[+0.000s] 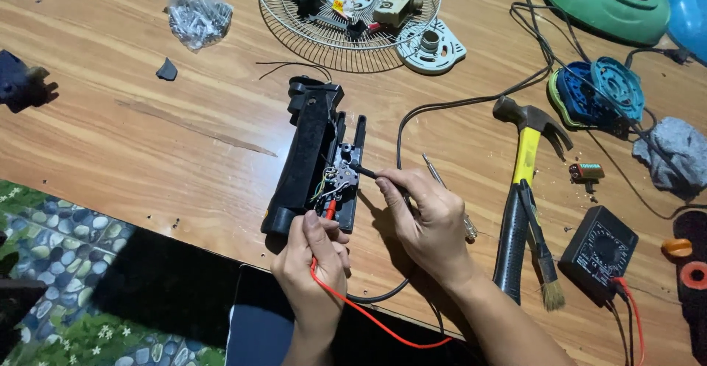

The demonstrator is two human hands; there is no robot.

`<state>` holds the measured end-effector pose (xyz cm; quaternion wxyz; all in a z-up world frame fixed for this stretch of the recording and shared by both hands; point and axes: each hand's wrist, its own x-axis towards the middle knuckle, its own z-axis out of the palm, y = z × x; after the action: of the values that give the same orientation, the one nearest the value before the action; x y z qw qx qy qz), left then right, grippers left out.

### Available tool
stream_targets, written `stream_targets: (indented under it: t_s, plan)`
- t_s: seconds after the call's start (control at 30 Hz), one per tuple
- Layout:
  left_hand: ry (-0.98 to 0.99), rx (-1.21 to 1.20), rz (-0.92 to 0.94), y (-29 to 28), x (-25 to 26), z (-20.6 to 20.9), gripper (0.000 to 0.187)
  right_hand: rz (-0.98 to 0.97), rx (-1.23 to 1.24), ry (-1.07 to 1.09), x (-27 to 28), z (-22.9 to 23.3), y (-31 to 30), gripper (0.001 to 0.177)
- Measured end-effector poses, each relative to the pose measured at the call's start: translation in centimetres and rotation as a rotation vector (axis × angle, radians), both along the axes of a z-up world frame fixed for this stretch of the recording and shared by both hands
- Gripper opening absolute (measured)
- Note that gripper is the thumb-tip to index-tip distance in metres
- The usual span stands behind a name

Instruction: The person uses a multimeter to test the electrical continuity of a disassembled black power tool. They hold the multimeter probes against various internal components and wires within the tool's housing while the device rests on a wooden table.

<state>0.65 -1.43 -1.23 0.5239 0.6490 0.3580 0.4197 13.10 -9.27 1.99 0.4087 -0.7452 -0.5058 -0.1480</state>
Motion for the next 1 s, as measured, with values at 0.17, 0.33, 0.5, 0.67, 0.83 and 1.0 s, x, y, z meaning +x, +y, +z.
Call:
stream_targets:
  t_s: [0.17, 0.33, 0.5, 0.67, 0.83, 1.0]
  plan:
    - [0.010, 0.040, 0.008, -0.04, 0.04, -0.04, 0.041, -0.002, 0.005, 0.005, 0.00, -0.09, -0.09, 0.011]
    - [0.003, 0.057, 0.026, 0.04, 0.03, -0.11, 0.041, -0.010, -0.002, 0.009, -0.04, -0.20, -0.08, 0.012]
    - [-0.015, 0.055, 0.006, 0.02, 0.04, -0.43, 0.038, 0.002, 0.002, -0.013, 0.06, -0.01, -0.05, 0.012]
    - [0.013, 0.020, -0.002, 0.00, -0.09, 0.03, 0.041, -0.008, -0.002, -0.007, -0.01, -0.07, -0.02, 0.011]
    - [0.026, 0.007, -0.006, 0.11, -0.04, 0.06, 0.041, 0.002, -0.001, -0.005, 0.06, 0.04, 0.08, 0.011]
    - [0.008, 0.029, -0.011, 0.01, -0.05, 0.11, 0.040, 0.001, 0.004, 0.015, 0.00, -0.01, 0.03, 0.010]
